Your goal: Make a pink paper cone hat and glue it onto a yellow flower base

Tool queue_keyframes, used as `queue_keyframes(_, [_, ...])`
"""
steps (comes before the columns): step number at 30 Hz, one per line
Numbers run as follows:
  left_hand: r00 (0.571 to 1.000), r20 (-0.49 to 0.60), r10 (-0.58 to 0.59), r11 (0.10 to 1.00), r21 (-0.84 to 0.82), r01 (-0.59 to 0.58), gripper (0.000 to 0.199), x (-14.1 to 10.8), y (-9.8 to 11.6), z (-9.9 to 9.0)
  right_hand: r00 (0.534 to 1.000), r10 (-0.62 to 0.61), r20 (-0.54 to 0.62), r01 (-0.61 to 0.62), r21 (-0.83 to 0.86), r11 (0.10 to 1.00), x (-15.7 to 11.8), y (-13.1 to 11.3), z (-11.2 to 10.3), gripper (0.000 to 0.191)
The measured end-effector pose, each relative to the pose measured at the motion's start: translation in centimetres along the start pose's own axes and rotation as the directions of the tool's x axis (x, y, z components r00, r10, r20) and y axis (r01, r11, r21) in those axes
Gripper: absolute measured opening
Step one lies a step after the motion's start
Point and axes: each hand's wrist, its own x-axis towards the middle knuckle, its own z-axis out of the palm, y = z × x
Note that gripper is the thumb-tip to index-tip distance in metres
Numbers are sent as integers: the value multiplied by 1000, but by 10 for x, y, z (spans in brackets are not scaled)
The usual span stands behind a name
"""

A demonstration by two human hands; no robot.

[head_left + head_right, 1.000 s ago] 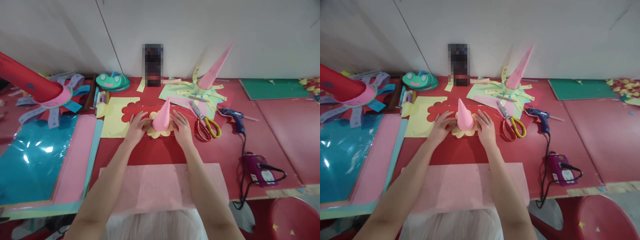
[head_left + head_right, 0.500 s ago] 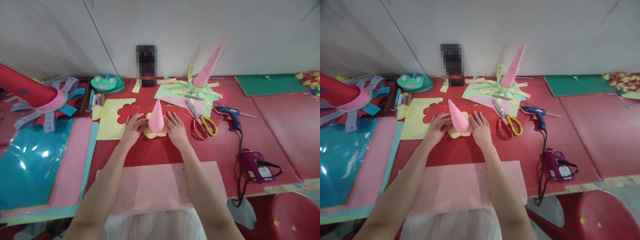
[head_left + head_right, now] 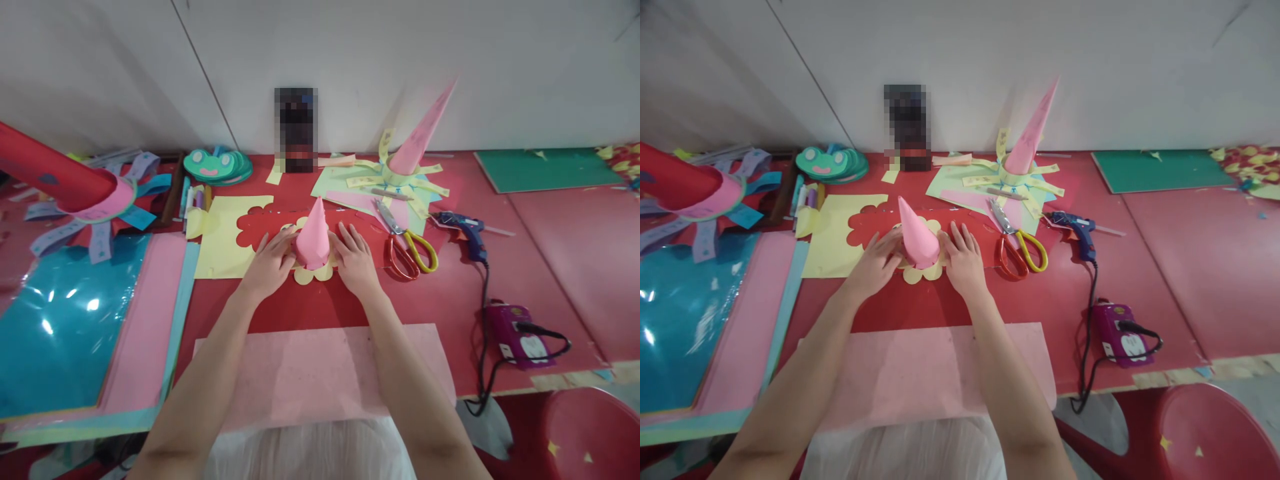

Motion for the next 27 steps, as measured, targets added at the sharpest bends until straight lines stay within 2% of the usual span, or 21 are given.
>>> queue_keyframes(6, [995, 70, 78, 995, 52, -81, 69, -1, -8, 4, 1000, 9, 4, -9, -16, 1000, 0, 0, -1, 43])
queue_keyframes(10, [994, 57, 92, 993, 68, -96, 74, -1, -13, 7, 1000, 13, 16, -12, -44, 999, 0, -1, -1, 43])
queue_keyframes(27, [997, 7, 71, 997, 42, -71, 59, 1, -16, 6, 999, 12, 46, -9, -58, 998, -2, -3, -5, 43])
